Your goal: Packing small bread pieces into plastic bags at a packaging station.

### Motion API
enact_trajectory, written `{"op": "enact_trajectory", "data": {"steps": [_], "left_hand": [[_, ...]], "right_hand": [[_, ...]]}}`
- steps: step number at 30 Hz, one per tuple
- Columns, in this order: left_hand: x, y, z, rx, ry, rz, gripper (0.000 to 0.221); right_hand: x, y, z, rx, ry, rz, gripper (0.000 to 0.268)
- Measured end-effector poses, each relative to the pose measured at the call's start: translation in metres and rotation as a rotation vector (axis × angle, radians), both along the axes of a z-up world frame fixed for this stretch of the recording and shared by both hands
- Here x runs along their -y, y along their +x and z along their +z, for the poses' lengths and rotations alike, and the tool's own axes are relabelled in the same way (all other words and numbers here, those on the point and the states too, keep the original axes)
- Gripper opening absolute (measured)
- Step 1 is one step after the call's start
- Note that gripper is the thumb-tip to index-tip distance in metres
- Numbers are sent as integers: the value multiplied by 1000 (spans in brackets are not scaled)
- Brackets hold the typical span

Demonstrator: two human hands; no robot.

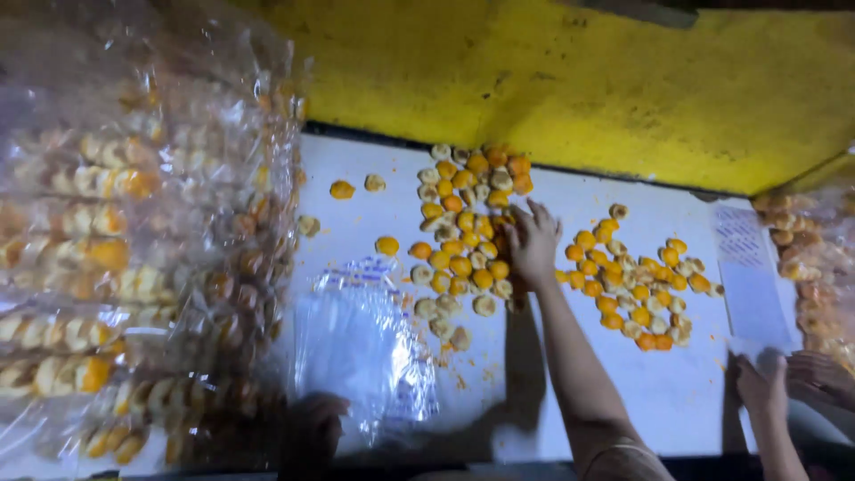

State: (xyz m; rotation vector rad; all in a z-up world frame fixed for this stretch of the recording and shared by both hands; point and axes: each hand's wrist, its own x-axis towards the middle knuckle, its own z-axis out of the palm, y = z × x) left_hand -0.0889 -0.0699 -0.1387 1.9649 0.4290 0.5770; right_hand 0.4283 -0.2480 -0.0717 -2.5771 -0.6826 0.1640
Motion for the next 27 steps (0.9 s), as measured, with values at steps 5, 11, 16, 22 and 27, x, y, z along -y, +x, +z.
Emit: {"op": "enact_trajectory", "data": {"steps": [5,11,16,22,27], "left_hand": [[-30,74,53,40,71,55,27],[-39,72,78,-60,-34,-75,27],[-45,71,70,-227,-276,-69,28],[-54,66,80,-221,-211,-48,30],[-55,68,84,-211,-390,-164,34]], "right_hand": [[-37,-88,-31,271,275,316,20],[-36,-86,-18,8,98,-55,15],[-73,-106,-6,158,288,44,32],[-91,-106,-20,162,329,120,37],[-113,-113,-17,302,447,-18,38]]}}
